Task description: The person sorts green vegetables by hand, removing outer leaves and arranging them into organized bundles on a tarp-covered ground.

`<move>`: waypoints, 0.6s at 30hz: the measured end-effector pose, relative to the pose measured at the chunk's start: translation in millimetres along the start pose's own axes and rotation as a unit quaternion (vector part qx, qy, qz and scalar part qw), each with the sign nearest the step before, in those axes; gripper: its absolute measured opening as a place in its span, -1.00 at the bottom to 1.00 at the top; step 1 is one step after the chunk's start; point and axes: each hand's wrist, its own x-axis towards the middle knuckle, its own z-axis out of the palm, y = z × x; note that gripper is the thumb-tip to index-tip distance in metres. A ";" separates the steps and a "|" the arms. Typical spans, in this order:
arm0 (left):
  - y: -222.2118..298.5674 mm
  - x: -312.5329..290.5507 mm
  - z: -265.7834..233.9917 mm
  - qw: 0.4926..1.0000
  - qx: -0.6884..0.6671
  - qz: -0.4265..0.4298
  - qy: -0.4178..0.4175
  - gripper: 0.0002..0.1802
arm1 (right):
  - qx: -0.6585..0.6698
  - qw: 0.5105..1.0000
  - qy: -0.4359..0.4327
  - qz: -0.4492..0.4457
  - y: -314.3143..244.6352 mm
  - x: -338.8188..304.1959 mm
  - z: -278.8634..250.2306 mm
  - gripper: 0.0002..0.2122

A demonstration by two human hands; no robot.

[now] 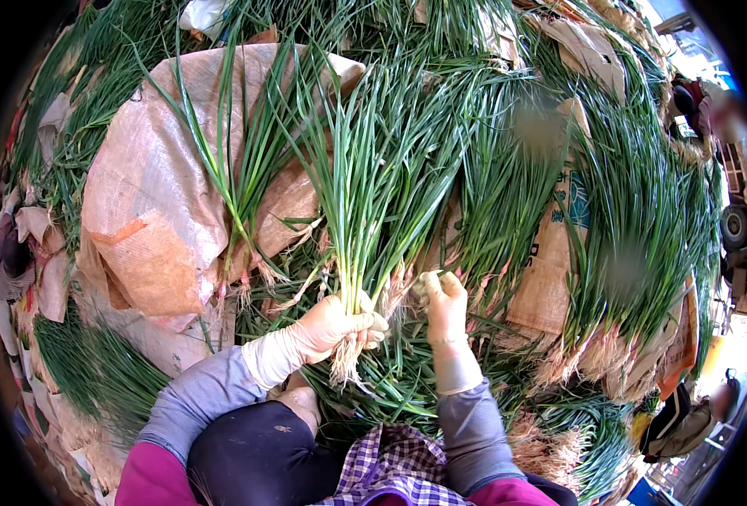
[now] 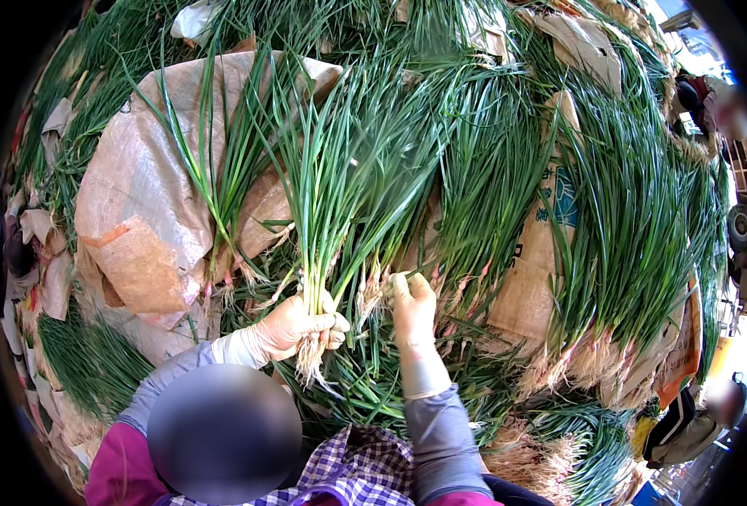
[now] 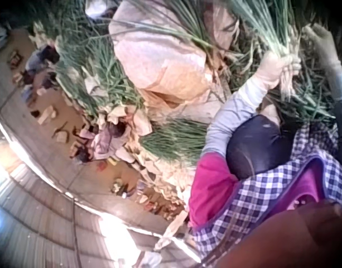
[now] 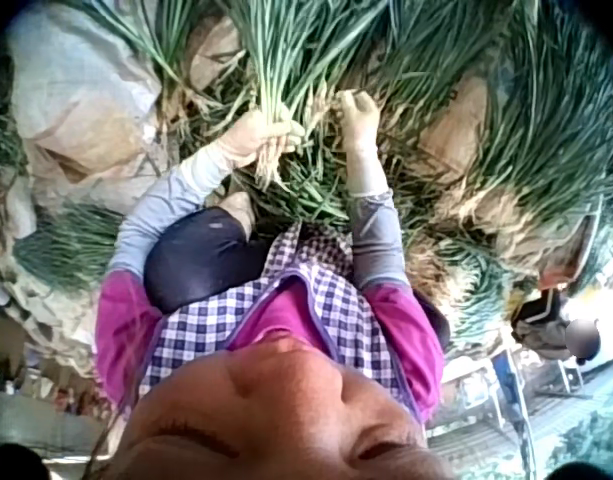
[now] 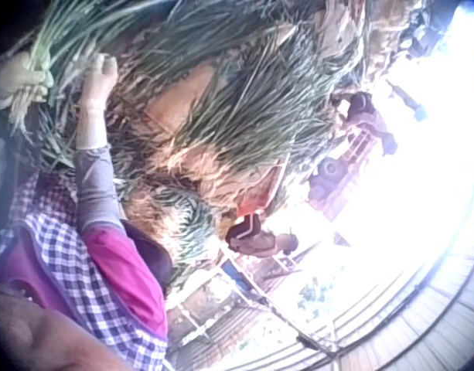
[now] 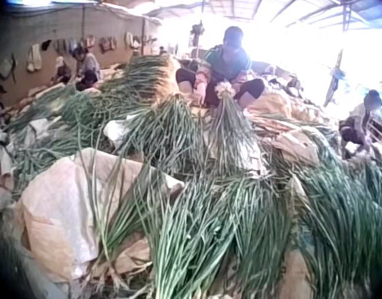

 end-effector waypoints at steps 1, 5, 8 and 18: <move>3.7 -5.4 0.6 1.000 0.009 -0.008 0.001 -0.85 | -0.241 0.968 -0.074 0.010 1.9 -5.1 -7.3 -0.82; -4.2 -5.5 -15.0 0.999 0.011 -0.029 -0.037 -0.80 | -0.184 0.933 -0.298 0.082 -19.3 -18.1 -0.1 -0.67; -1.0 -7.6 -7.8 0.999 -0.016 -0.044 -0.022 -0.85 | 0.241 0.931 -0.255 0.105 -2.7 -9.9 24.6 -0.78; -10.3 -9.2 -12.3 0.967 -0.250 -0.045 -0.003 -0.97 | 0.165 0.986 0.010 0.014 10.9 -28.3 81.4 -0.88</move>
